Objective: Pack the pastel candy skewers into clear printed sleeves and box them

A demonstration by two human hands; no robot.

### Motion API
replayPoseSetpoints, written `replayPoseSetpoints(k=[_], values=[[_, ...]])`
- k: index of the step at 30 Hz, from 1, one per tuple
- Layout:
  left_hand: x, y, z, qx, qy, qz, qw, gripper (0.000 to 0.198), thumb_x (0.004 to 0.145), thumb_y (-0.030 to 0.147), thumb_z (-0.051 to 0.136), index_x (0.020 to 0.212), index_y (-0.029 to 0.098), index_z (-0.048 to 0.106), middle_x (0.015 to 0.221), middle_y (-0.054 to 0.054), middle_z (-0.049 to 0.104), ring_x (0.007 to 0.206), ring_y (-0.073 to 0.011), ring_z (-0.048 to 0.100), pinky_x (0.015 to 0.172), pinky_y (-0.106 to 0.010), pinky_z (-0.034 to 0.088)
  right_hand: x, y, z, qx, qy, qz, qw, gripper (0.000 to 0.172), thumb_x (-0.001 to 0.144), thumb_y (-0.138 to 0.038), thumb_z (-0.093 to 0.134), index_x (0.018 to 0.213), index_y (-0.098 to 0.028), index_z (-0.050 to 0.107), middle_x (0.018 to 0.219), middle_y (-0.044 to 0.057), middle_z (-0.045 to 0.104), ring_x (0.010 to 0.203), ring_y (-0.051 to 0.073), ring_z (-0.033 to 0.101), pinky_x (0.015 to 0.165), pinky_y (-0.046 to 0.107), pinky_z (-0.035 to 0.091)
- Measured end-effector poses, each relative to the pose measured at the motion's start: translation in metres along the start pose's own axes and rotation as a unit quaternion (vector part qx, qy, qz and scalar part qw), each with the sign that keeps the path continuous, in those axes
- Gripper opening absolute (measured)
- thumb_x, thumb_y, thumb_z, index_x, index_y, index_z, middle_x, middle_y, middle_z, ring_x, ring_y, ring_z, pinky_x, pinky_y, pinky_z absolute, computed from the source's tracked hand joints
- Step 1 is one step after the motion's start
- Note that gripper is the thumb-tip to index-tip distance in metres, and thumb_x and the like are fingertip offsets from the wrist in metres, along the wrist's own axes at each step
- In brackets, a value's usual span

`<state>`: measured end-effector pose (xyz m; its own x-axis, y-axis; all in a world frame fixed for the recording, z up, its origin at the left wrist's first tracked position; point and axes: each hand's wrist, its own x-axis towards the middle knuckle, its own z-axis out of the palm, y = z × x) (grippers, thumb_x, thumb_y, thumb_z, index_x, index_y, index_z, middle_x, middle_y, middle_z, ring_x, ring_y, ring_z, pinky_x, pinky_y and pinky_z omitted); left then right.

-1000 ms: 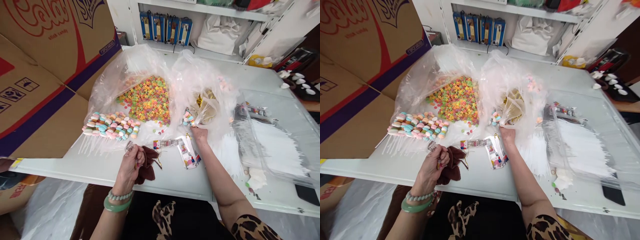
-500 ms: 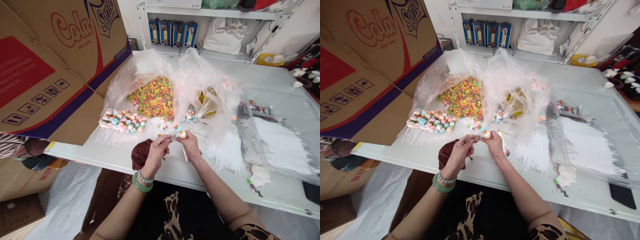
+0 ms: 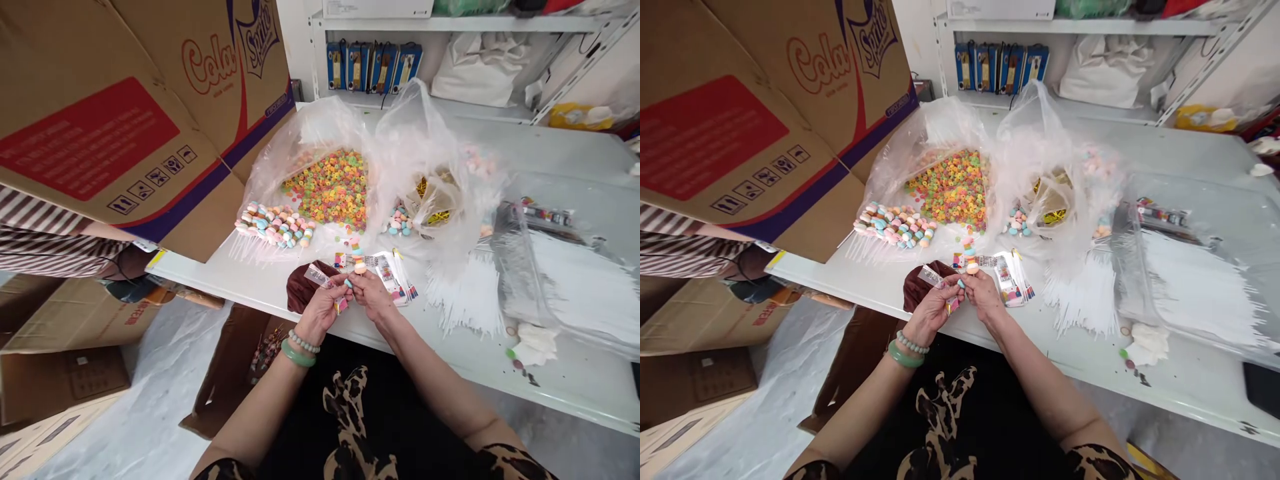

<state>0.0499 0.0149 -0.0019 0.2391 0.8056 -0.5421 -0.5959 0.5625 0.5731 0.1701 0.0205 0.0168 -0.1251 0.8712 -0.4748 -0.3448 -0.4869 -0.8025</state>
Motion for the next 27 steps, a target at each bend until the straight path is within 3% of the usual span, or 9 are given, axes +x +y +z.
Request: replayPoseSetpoints(k=[2, 5, 10, 13, 16, 20, 27], values=[[-0.001, 0.002, -0.004, 0.001, 0.004, 0.001, 1.0, 0.032, 0.06, 0.009, 0.08, 0.088, 0.011, 0.064, 0.063, 0.0, 0.06, 0.054, -0.0079, 0.057, 0.052, -0.018, 0.047, -0.006, 0.002, -0.004, -0.043, -0.009, -0.027, 0.999, 0.028, 0.065, -0.04, 0.07, 0.078, -0.019, 0.056, 0.045, -0.011, 0.037, 0.038, 0.005, 0.024, 0.04, 0.02, 0.013], [-0.002, 0.013, -0.014, -0.011, 0.0, 0.021, 1.0, 0.034, 0.061, 0.013, 0.081, 0.089, 0.013, 0.061, 0.063, 0.002, 0.057, 0.051, -0.0059, 0.052, 0.046, -0.016, 0.042, -0.02, 0.004, -0.017, -0.164, 0.028, -0.079, 0.983, 0.021, 0.071, -0.04, 0.064, 0.073, -0.02, 0.055, 0.052, -0.007, 0.045, 0.047, 0.008, 0.036, 0.045, 0.022, 0.024], [-0.007, 0.036, -0.032, 0.029, -0.007, 0.09, 0.995, 0.034, 0.063, 0.023, 0.082, 0.088, 0.014, 0.06, 0.066, 0.0, 0.06, 0.056, -0.0098, 0.058, 0.05, -0.02, 0.046, -0.047, 0.005, -0.044, -0.411, 0.062, -0.194, 0.888, 0.02, 0.08, -0.035, 0.056, 0.066, -0.022, 0.059, 0.065, -0.001, 0.057, 0.065, 0.016, 0.051, 0.063, 0.028, 0.038], [-0.012, 0.041, -0.035, 0.076, -0.01, 0.095, 0.993, 0.035, 0.064, 0.026, 0.082, 0.092, 0.014, 0.063, 0.069, -0.001, 0.063, 0.059, -0.0112, 0.06, 0.055, -0.022, 0.05, -0.055, 0.009, -0.051, -0.494, 0.045, -0.256, 0.829, 0.021, 0.086, -0.032, 0.05, 0.077, -0.023, 0.066, 0.07, 0.002, 0.058, 0.069, 0.018, 0.054, 0.067, 0.03, 0.039], [-0.016, 0.041, -0.032, 0.109, -0.016, 0.098, 0.989, 0.035, 0.065, 0.029, 0.081, 0.093, 0.014, 0.067, 0.071, -0.003, 0.065, 0.058, -0.0102, 0.059, 0.054, -0.021, 0.048, -0.055, 0.017, -0.053, -0.542, 0.042, -0.283, 0.791, 0.026, 0.091, -0.03, 0.044, 0.082, -0.023, 0.068, 0.068, 0.002, 0.054, 0.066, 0.017, 0.052, 0.064, 0.029, 0.038], [-0.016, 0.038, -0.027, 0.14, -0.007, 0.09, 0.986, 0.034, 0.064, 0.031, 0.081, 0.091, 0.013, 0.071, 0.071, -0.004, 0.065, 0.056, -0.0088, 0.056, 0.051, -0.019, 0.044, -0.051, 0.026, -0.056, -0.552, 0.039, -0.292, 0.78, 0.028, 0.093, -0.031, 0.042, 0.084, -0.023, 0.068, 0.068, 0.002, 0.054, 0.066, 0.018, 0.051, 0.064, 0.029, 0.039], [-0.011, 0.027, -0.025, 0.175, 0.045, 0.091, 0.979, 0.039, 0.065, 0.037, 0.079, 0.095, 0.012, 0.072, 0.062, -0.002, 0.062, 0.051, -0.0078, 0.052, 0.043, -0.017, 0.035, -0.047, 0.036, -0.055, -0.521, 0.037, -0.276, 0.807, 0.028, 0.093, -0.033, 0.043, 0.082, -0.023, 0.067, 0.073, 0.004, 0.062, 0.07, 0.019, 0.056, 0.068, 0.029, 0.041]])
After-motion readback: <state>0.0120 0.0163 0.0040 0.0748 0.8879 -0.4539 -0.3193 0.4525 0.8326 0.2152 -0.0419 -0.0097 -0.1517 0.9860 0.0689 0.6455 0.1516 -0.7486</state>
